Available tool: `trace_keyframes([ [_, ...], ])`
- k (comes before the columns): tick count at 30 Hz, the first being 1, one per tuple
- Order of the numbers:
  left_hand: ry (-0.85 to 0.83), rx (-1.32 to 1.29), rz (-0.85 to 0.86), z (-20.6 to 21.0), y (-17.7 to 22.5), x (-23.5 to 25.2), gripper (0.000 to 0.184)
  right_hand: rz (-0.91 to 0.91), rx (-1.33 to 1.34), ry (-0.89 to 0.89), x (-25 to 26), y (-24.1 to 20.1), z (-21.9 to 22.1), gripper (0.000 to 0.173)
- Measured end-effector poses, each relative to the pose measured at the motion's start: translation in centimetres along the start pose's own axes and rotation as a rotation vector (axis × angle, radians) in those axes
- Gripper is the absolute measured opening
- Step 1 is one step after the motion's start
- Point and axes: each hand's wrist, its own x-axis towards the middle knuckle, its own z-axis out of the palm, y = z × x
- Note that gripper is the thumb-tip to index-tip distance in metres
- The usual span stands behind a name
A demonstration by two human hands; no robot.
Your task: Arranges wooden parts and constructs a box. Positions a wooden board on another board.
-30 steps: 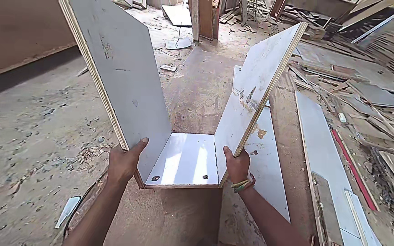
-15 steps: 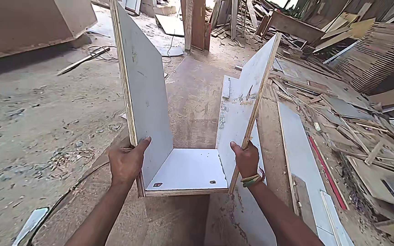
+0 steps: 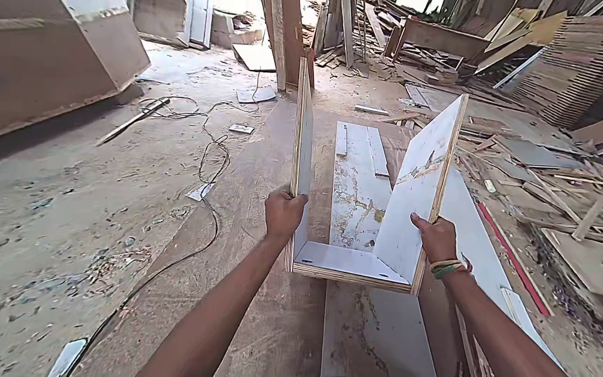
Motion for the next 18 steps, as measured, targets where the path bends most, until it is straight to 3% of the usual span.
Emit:
trace_keyframes([
  [5,-0.111,0.122,-0.142,4.9,2.6,2.0,0.008,0.166,-0.188,-0.072,4.8,-0.9,-2.8,0.047],
  [8,-0.148,0.269,-0.186,7.8,5.0,3.8,0.013,0.193,-0.198,-0.087,8.1,-0.1,-2.6,0.048],
  [13,-0.199,0.429,-0.248,10.1,5.6,7.0,0.025,0.216,-0.282,-0.155,11.2,-0.9,-1.3,0.058],
  [16,-0.196,0.377,-0.272,11.4,5.1,9.3,0.037,0.208,-0.282,-0.179,12.4,-1.0,-1.0,0.075],
  [18,-0.189,0.189,-0.291,11.2,4.3,10.3,0.041,0.183,-0.189,-0.17,12.6,-0.6,-0.8,0.079],
])
